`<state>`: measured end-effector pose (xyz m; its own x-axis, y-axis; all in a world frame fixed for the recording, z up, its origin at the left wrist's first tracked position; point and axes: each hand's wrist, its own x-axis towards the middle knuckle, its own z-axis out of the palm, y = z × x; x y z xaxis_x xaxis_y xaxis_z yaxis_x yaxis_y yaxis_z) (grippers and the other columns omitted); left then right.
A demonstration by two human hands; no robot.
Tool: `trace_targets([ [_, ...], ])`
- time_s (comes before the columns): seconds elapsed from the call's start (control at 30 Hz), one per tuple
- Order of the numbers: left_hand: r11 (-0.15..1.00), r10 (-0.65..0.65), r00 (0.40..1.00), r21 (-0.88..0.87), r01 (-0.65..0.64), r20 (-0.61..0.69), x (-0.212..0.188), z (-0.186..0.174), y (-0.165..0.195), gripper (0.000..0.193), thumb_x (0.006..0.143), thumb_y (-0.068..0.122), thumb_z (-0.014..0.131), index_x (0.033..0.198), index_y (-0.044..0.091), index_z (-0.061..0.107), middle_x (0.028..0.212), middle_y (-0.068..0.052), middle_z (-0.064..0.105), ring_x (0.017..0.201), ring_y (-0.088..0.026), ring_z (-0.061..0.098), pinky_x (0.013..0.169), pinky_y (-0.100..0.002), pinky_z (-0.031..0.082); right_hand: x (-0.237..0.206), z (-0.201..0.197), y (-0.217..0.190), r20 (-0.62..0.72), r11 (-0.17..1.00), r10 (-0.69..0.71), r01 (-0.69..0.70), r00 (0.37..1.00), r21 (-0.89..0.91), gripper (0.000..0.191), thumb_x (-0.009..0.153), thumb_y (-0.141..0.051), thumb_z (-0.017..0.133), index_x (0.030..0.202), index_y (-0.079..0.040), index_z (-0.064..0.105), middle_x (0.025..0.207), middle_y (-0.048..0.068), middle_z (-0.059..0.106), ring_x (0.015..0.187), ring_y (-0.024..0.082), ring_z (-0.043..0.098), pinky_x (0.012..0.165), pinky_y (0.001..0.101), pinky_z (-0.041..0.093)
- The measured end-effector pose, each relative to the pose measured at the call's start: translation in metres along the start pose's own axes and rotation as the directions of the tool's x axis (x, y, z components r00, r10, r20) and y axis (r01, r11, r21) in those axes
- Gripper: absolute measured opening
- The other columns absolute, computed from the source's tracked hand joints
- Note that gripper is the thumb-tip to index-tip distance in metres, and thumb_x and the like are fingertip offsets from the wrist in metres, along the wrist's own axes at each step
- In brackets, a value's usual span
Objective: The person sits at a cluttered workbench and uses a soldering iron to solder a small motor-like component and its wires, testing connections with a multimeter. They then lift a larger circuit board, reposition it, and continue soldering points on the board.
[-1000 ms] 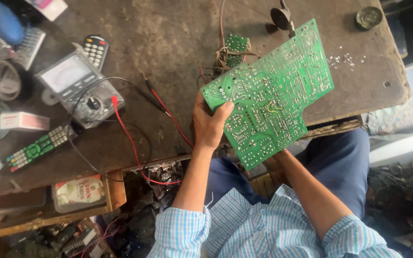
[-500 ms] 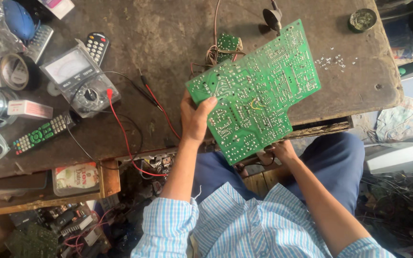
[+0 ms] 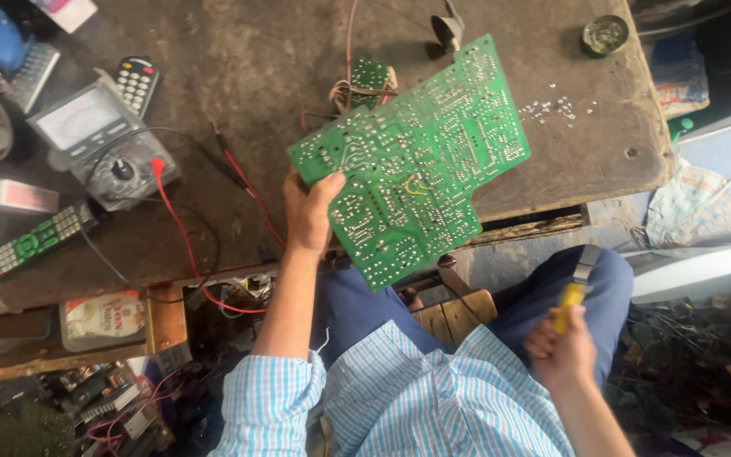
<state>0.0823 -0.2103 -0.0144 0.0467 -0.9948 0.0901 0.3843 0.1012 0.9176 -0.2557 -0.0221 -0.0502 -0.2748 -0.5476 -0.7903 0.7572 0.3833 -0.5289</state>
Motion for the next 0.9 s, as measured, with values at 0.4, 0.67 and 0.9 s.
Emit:
trace_targets([
  [0.4, 0.999, -0.048, 0.998, -0.025, 0.047, -0.045, 0.004, 0.005, 0.008, 0.044, 0.086, 0.015, 0.069, 0.125, -0.002, 0.061, 0.116, -0.008, 0.067, 0.103, -0.016, 0.064, 0.095, -0.032, 0.052, -0.001, 0.015, -0.201, 0.234, 0.506, -0.861, 0.718, 0.452, 0.477, 0.028, 0.117, -0.016, 0.052, 0.128, 0.010, 0.052, 0.108, 0.016, 0.060, 0.083, 0.019, 0.061, 0.072, 0.0262, 0.053],
  [0.67, 0.999, -0.023, 0.977, -0.052, 0.012, -0.212, -0.004, 0.010, 0.008, 0.047, 0.083, 0.012, 0.070, 0.126, -0.004, 0.060, 0.116, -0.011, 0.066, 0.102, -0.019, 0.064, 0.095, -0.034, 0.052, 0.010, 0.087, -0.226, 0.507, 0.007, -0.856, 0.985, 0.096, -0.175, 0.024, 0.115, -0.021, 0.065, 0.125, 0.001, 0.064, 0.096, 0.011, 0.071, 0.078, 0.016, 0.072, 0.066, 0.0235, 0.057],
  [0.9, 0.994, 0.034, 0.963, -0.095, -0.062, -0.267, 0.009, 0.004, 0.003, 0.049, 0.084, 0.011, 0.069, 0.129, -0.006, 0.058, 0.119, -0.013, 0.066, 0.105, -0.022, 0.065, 0.098, -0.036, 0.053, 0.022, 0.145, -0.231, 0.553, -0.127, -0.807, 0.853, 0.208, -0.506, 0.027, 0.115, -0.017, 0.063, 0.118, 0.006, 0.077, 0.087, 0.010, 0.074, 0.073, 0.012, 0.070, 0.066, 0.0234, 0.053],
])
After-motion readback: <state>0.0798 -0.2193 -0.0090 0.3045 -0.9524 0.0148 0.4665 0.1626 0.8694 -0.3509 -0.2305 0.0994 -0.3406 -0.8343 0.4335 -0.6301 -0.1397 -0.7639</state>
